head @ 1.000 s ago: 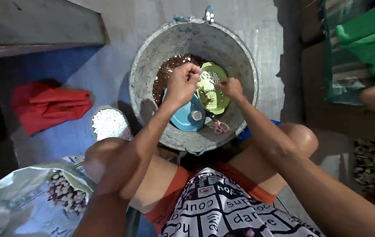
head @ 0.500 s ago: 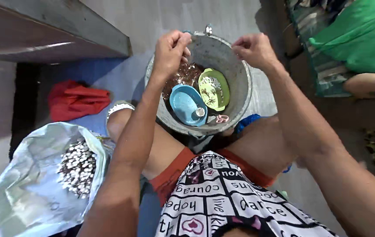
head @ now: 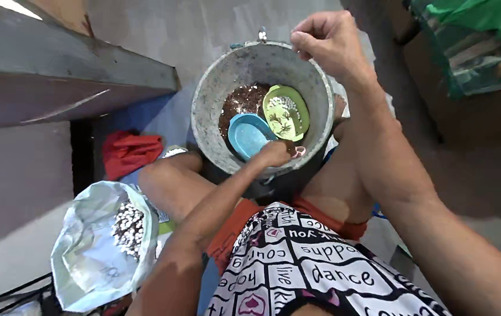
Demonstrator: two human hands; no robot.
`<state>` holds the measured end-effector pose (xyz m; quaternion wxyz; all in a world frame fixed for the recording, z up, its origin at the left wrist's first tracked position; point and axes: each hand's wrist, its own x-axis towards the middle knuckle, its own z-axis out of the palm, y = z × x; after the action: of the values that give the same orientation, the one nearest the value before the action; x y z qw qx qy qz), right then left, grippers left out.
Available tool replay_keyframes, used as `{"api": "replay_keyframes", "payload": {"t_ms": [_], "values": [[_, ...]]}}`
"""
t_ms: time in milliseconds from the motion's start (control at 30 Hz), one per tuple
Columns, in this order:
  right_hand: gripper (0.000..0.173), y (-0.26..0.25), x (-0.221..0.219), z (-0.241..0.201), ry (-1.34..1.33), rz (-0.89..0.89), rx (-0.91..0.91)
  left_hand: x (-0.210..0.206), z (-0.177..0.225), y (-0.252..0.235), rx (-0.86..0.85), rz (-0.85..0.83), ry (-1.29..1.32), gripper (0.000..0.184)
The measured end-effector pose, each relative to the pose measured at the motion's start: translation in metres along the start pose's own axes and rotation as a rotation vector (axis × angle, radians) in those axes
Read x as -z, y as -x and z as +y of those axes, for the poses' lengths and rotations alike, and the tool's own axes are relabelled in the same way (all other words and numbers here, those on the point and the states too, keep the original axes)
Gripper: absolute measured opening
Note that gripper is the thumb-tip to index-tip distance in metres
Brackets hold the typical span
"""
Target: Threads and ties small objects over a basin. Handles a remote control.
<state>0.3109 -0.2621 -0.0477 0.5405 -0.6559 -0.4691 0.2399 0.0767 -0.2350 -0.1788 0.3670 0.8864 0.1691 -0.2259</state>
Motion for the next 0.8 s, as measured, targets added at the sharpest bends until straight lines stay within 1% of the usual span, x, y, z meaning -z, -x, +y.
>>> {"api": "replay_keyframes", "payload": {"t_ms": [67, 133, 200, 300, 400, 567, 667, 733, 800], "values": [[0.022, -0.004, -0.003, 0.017, -0.047, 0.01, -0.047, -0.034, 0.001, -0.005, 0.062, -0.098, -0.013, 0.035], [0.023, -0.008, -0.009, 0.028, 0.039, 0.0, -0.126, -0.053, -0.004, -0.004, 0.105, -0.122, 0.013, 0.04], [0.023, -0.013, -0.013, 0.032, 0.157, -0.013, -0.139, -0.066, -0.009, 0.0, 0.123, -0.063, 0.028, 0.042], [0.025, -0.023, -0.023, 0.031, 0.296, -0.059, -0.121, -0.071, -0.007, 0.008, 0.139, 0.022, 0.023, 0.042], [0.025, -0.026, -0.033, 0.038, 0.354, -0.083, -0.112, -0.075, -0.006, 0.015, 0.134, 0.033, 0.018, 0.041], [0.025, -0.024, -0.038, 0.048, 0.347, -0.08, -0.115, -0.074, -0.012, 0.021, 0.08, -0.045, -0.005, 0.045], [0.025, -0.023, -0.04, 0.054, 0.366, -0.089, -0.13, -0.069, -0.018, 0.025, 0.07, -0.138, 0.025, 0.048], [0.025, -0.023, -0.044, 0.059, 0.372, -0.096, -0.145, -0.049, -0.024, 0.025, 0.086, -0.218, 0.128, 0.052], [0.025, -0.027, -0.046, 0.068, 0.374, -0.124, -0.178, -0.015, -0.034, 0.023, 0.054, -0.256, 0.18, 0.052]]}}
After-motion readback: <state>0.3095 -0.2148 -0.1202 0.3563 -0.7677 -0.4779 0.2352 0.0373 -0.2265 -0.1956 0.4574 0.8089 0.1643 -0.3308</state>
